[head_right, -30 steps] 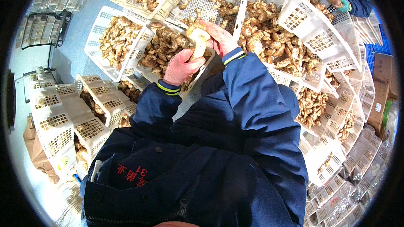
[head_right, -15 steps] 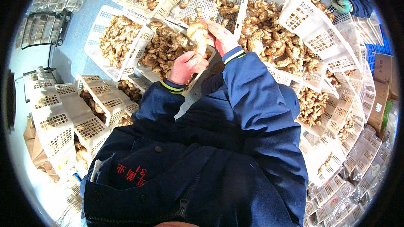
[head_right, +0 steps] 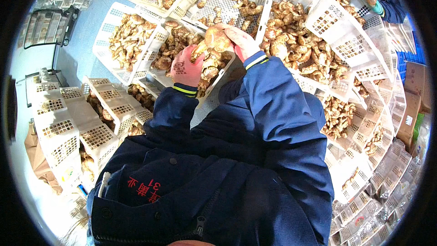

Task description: The person trims and sorts mushrooms by hand, removing dirt from the stems and placing them into white plastic crates.

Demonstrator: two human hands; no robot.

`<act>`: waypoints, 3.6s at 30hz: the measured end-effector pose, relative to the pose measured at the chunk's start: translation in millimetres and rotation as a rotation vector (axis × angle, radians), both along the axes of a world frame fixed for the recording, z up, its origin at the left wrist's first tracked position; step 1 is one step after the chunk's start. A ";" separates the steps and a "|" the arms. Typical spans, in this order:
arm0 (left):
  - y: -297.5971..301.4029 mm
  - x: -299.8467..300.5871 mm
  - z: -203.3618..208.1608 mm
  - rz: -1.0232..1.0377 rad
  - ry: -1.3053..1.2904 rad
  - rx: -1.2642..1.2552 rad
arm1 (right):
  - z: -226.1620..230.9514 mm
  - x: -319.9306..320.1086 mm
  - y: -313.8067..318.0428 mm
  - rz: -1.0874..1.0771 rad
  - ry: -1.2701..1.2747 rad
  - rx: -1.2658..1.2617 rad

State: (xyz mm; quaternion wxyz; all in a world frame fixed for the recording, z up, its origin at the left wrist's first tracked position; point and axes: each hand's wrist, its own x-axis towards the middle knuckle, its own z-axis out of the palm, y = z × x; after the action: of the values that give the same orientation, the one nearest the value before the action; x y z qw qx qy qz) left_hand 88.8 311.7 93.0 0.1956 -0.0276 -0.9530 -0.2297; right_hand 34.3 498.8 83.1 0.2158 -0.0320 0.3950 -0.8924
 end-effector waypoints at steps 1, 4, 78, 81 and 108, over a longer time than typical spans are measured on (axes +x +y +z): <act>-0.3 -0.2 3.4 -0.006 -0.035 0.010 | -4.9 -0.4 1.4 0.004 0.004 -0.004; 1.0 -1.3 0.7 0.022 -0.009 0.019 | -4.2 0.4 2.0 0.008 0.019 0.003; -92.2 102.1 -217.7 -0.103 -0.448 0.137 | -68.0 0.1 1.9 0.093 -0.236 0.748; -104.4 94.9 -228.7 0.082 -0.557 0.385 | -68.3 -3.3 2.2 0.158 -0.243 0.786; -109.6 48.6 -218.6 0.402 -1.229 0.280 | -82.5 7.6 15.2 0.128 -0.170 0.486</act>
State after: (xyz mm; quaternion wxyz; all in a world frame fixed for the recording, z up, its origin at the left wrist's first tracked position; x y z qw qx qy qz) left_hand 137.4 202.1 -125.6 -0.3429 0.3125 -0.8389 -0.2846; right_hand 41.9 513.9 0.6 0.3057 0.0709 0.5755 -0.7552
